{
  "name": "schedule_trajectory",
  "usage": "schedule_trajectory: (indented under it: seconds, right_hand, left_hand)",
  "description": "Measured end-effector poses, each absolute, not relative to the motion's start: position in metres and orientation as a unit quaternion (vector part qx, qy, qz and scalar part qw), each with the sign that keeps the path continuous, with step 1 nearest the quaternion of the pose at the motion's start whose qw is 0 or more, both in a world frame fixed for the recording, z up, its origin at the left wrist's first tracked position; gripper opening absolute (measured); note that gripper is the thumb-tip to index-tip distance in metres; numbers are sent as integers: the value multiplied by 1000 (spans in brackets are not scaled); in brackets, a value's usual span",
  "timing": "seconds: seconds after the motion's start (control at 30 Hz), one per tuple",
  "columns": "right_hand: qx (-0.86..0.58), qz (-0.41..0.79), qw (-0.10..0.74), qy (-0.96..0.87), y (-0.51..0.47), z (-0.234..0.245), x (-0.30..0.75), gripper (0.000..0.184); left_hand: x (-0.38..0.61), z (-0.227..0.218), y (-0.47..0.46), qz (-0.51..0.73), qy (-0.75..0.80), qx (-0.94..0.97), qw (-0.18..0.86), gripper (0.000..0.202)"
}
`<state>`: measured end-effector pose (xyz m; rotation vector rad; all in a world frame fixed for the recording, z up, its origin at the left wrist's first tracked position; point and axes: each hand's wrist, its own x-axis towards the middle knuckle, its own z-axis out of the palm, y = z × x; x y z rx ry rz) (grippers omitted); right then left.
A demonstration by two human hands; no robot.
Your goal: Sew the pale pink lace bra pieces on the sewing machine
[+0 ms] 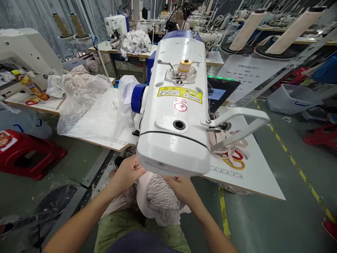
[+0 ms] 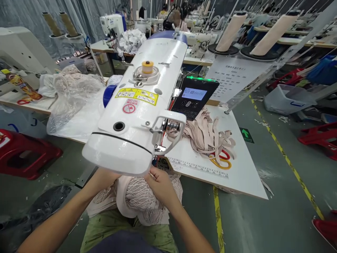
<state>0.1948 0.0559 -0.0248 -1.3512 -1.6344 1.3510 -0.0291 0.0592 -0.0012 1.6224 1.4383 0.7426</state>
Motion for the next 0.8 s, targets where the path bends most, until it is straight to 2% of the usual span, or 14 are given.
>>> schedule_trajectory:
  seconds: [0.13, 0.37, 0.43, 0.53, 0.6, 0.67, 0.8]
  right_hand:
    - [-497, 523, 322, -613, 58, -20, 195, 33]
    - [-490, 543, 340, -591, 62, -25, 196, 36]
    - [-503, 548, 342, -575, 60, -40, 196, 45]
    - [-494, 593, 343, -536, 51, -71, 197, 68]
    - [-433, 647, 330, -534, 40, -90, 198, 86]
    - [-345, 716, 303, -527, 29, -103, 200, 95]
    - [-254, 826, 262, -430, 9, -114, 209, 75]
  left_hand:
    - [-31, -5, 62, 288, 575, 662, 384, 15]
    - [-31, -5, 60, 276, 576, 676, 368, 17]
    - [-31, -2, 60, 266, 574, 681, 369, 19]
    - [-33, 5, 59, 252, 575, 684, 370, 20]
    - [-35, 9, 60, 250, 580, 680, 374, 18]
    - [-37, 12, 60, 252, 580, 676, 379, 16]
    - [-38, 13, 58, 245, 589, 665, 388, 17]
